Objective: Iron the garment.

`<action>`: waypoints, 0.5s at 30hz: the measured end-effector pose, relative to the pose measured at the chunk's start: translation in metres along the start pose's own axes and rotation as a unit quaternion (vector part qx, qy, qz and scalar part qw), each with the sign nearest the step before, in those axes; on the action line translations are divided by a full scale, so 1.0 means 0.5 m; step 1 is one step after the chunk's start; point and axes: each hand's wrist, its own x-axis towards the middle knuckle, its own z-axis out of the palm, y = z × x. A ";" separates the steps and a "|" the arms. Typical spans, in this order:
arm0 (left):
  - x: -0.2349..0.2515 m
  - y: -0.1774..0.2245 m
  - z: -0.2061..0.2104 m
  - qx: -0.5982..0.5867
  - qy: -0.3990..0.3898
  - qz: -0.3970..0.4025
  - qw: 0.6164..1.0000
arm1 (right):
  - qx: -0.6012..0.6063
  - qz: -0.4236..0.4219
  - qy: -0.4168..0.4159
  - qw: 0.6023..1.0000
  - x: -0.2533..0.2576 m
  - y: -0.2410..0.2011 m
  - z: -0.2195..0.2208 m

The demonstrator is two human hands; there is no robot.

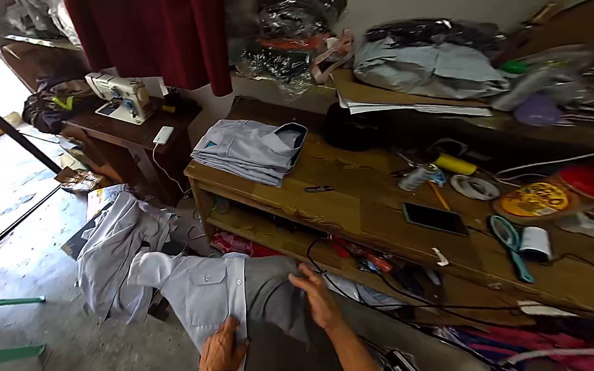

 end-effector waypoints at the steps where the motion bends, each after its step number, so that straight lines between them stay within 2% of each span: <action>1: 0.000 0.001 0.006 0.041 -0.021 -0.008 0.999 | 0.015 -0.034 0.033 0.999 0.010 -0.036 -0.029; 5: 0.002 0.004 0.020 0.103 -0.018 -0.002 0.994 | 0.085 -0.164 0.188 0.965 0.088 -0.157 -0.139; 7: -0.003 0.009 0.016 0.113 -0.009 -0.008 0.994 | 0.131 -0.175 0.243 0.945 0.146 -0.183 -0.185; 8: -0.014 0.016 0.013 0.124 -0.008 -0.021 0.992 | 0.130 -0.152 0.246 0.948 0.168 -0.182 -0.203; 11: -0.046 0.033 0.010 0.154 -0.053 -0.085 0.983 | 0.020 -0.031 0.193 0.981 0.189 -0.129 -0.196; 13: -0.050 0.032 0.023 0.154 -0.066 -0.105 0.980 | -0.117 0.022 0.083 0.989 0.182 -0.059 -0.125; 15: -0.052 0.031 0.039 0.152 -0.047 -0.095 0.983 | -0.246 0.055 -0.061 0.966 0.188 0.020 -0.020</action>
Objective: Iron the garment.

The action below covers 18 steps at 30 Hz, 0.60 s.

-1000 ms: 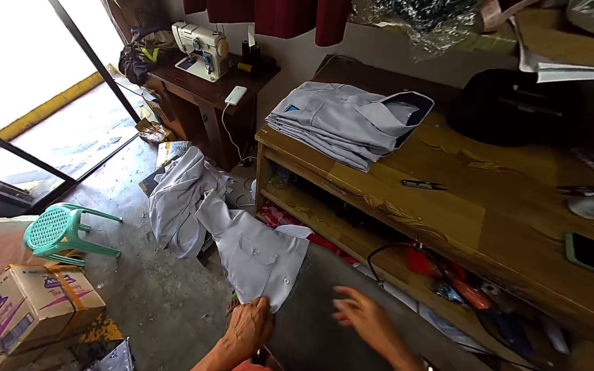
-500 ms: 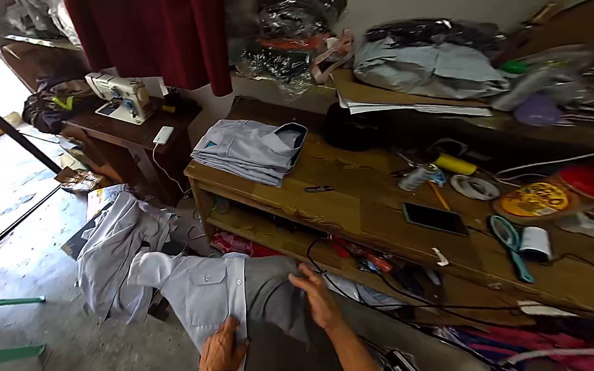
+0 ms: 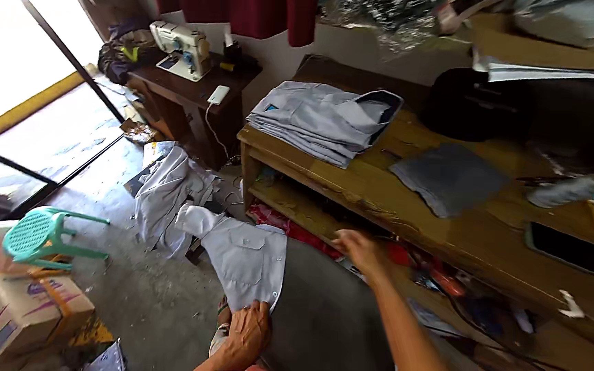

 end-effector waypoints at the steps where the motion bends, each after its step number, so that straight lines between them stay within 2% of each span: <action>1: 0.001 0.003 0.002 -0.002 0.002 0.007 1.000 | -0.069 -0.011 -0.059 0.996 0.020 0.003 0.065; 3: 0.006 0.005 0.009 -0.006 0.021 0.033 0.999 | -0.189 -0.049 -0.138 0.971 0.058 -0.005 0.180; 6: 0.008 0.016 0.015 -0.022 0.042 0.054 0.997 | -0.256 -0.109 -0.148 0.949 0.086 -0.033 0.260; 10: -0.008 0.026 0.010 -0.033 0.007 -0.002 0.999 | -0.251 -0.139 -0.071 0.955 0.110 -0.045 0.210; 14: -0.022 0.025 0.015 -0.036 -0.003 -0.041 0.998 | -0.229 -0.109 -0.006 0.967 0.140 -0.064 0.109; 16: -0.023 0.044 0.016 -0.030 -0.012 -0.033 0.999 | -0.236 -0.093 -0.004 0.967 0.150 -0.065 0.095; 18: -0.026 0.063 0.017 -0.041 -0.053 0.023 0.997 | -0.259 -0.094 -0.020 0.961 0.143 -0.058 0.108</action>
